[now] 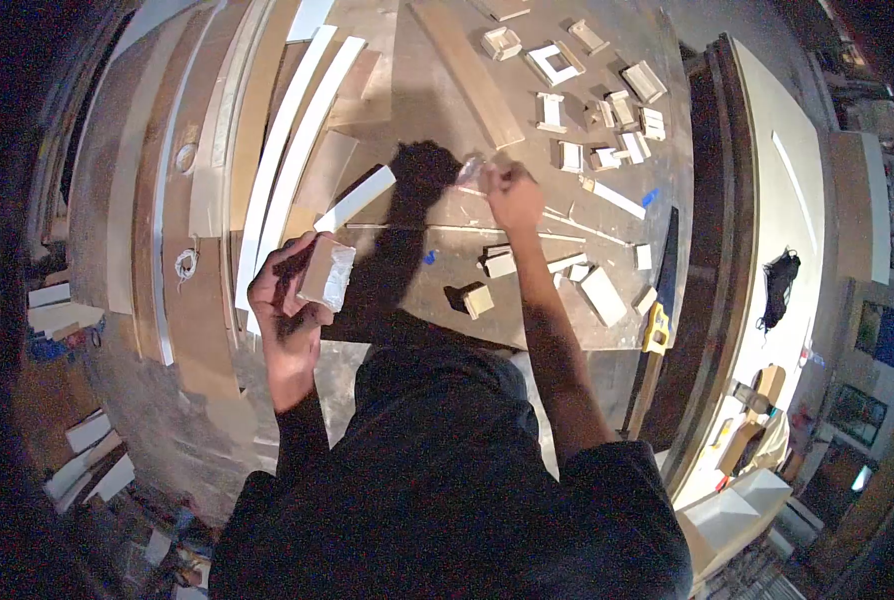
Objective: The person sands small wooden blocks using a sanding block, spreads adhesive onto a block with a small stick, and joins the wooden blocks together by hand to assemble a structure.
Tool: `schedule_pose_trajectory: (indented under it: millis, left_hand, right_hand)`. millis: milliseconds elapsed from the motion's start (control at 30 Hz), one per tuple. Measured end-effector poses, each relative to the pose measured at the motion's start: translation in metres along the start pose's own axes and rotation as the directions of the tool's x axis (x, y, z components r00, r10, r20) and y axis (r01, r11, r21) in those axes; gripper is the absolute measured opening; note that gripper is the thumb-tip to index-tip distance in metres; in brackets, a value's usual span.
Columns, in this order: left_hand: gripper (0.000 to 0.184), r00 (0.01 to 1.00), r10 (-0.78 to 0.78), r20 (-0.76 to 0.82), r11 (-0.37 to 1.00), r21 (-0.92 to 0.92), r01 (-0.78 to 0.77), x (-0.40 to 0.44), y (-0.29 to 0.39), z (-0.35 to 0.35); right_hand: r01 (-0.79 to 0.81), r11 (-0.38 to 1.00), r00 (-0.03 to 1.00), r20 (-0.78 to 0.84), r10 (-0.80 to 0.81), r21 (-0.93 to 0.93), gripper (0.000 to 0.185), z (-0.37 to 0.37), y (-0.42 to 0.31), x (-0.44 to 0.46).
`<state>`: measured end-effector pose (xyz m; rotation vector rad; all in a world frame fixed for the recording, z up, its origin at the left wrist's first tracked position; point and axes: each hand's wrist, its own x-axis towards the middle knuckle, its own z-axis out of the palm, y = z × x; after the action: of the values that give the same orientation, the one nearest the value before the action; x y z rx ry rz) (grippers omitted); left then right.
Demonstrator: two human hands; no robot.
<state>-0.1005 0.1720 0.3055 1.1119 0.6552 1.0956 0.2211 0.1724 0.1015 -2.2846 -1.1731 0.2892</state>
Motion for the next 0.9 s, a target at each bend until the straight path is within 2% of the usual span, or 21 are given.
schedule_pose_trajectory:
  millis: [33,100,167,233,267,300,333,433,500,600,667,733,767,833,867,900]
  left_hand:
    - [0.082,1.0,-0.007,0.001,1.0,0.0,0.007,0.0,-0.002,-0.002]
    - [0.081,0.999,-0.024,-0.029,1.0,0.001,0.024,-0.001,-0.008,-0.007]
    - [0.081,1.0,-0.011,-0.016,1.0,-0.007,0.011,0.0,-0.013,-0.01]
    - [0.08,1.0,0.0,0.002,1.0,-0.016,0.0,0.003,-0.015,-0.009]
    - [0.08,1.0,-0.025,0.01,1.0,-0.013,0.025,0.003,-0.015,-0.006]
    - [0.08,0.999,-0.047,0.018,0.999,-0.009,0.048,0.004,-0.014,-0.002]
    - [0.08,0.998,-0.053,0.025,0.999,-0.006,0.053,0.005,-0.014,0.001]
    - [0.079,0.996,-0.074,0.055,0.997,0.009,0.074,0.005,-0.012,0.01]
    - [0.08,0.989,-0.146,0.038,0.989,0.003,0.146,0.001,-0.011,0.015]
    - [0.082,0.973,-0.229,0.029,0.971,0.074,0.226,-0.004,-0.011,0.017]
    - [0.082,0.966,-0.255,0.03,0.965,0.073,0.252,-0.008,-0.013,0.019]
    - [0.083,0.965,-0.258,0.043,0.965,0.053,0.256,-0.01,-0.016,0.02]
    - [0.082,0.968,-0.246,0.048,0.969,0.028,0.245,-0.012,-0.017,0.021]
    - [0.082,0.97,-0.236,0.049,0.972,0.004,0.236,-0.015,-0.017,0.02]
    - [0.082,0.969,-0.242,0.052,0.97,0.007,0.242,-0.016,-0.016,0.018]
    - [0.082,0.968,-0.246,0.055,0.969,0.011,0.246,-0.018,-0.016,0.016]
  right_hand:
    - [-0.079,0.99,0.994,-0.061,0.086,0.113,0.035,-0.008,0.008,-0.015]
    - [-0.039,0.998,0.999,0.031,0.038,0.047,0.034,-0.02,0.044,-0.054]
    - [-0.065,0.997,0.972,0.222,0.073,-0.045,0.022,-0.032,0.065,-0.101]
    - [-0.002,0.991,0.927,0.372,-0.05,0.136,0.015,-0.011,0.13,-0.16]
    - [-0.354,0.922,0.776,0.6,0.195,0.159,0.021,-0.028,0.11,-0.179]
    - [-0.317,0.945,0.743,0.641,0.194,0.082,0.034,-0.016,0.128,-0.201]
    - [-0.428,0.895,0.696,0.676,0.24,0.123,0.04,-0.019,0.122,-0.219]
    - [-0.474,0.868,0.736,0.609,0.297,0.15,0.047,0.007,0.115,-0.251]
    - [-0.508,0.803,0.814,0.478,0.33,0.311,0.05,0.027,0.112,-0.265]
    - [-0.491,0.79,0.843,0.427,0.325,0.368,0.055,0.012,0.075,-0.252]
    - [-0.516,0.798,0.815,0.466,0.345,0.311,0.062,0.011,0.069,-0.244]
    - [-0.421,0.864,0.882,0.348,0.319,0.276,0.07,0.032,0.084,-0.249]
    - [-0.426,0.86,0.88,0.348,0.324,0.279,0.07,0.034,0.085,-0.249]
    - [-0.3,0.939,0.927,0.282,0.246,0.167,0.08,0.015,0.059,-0.234]
    - [-0.301,0.939,0.927,0.285,0.245,0.169,0.08,0.017,0.053,-0.231]
    - [-0.368,0.928,0.897,0.286,0.337,0.062,0.086,0.018,0.046,-0.226]
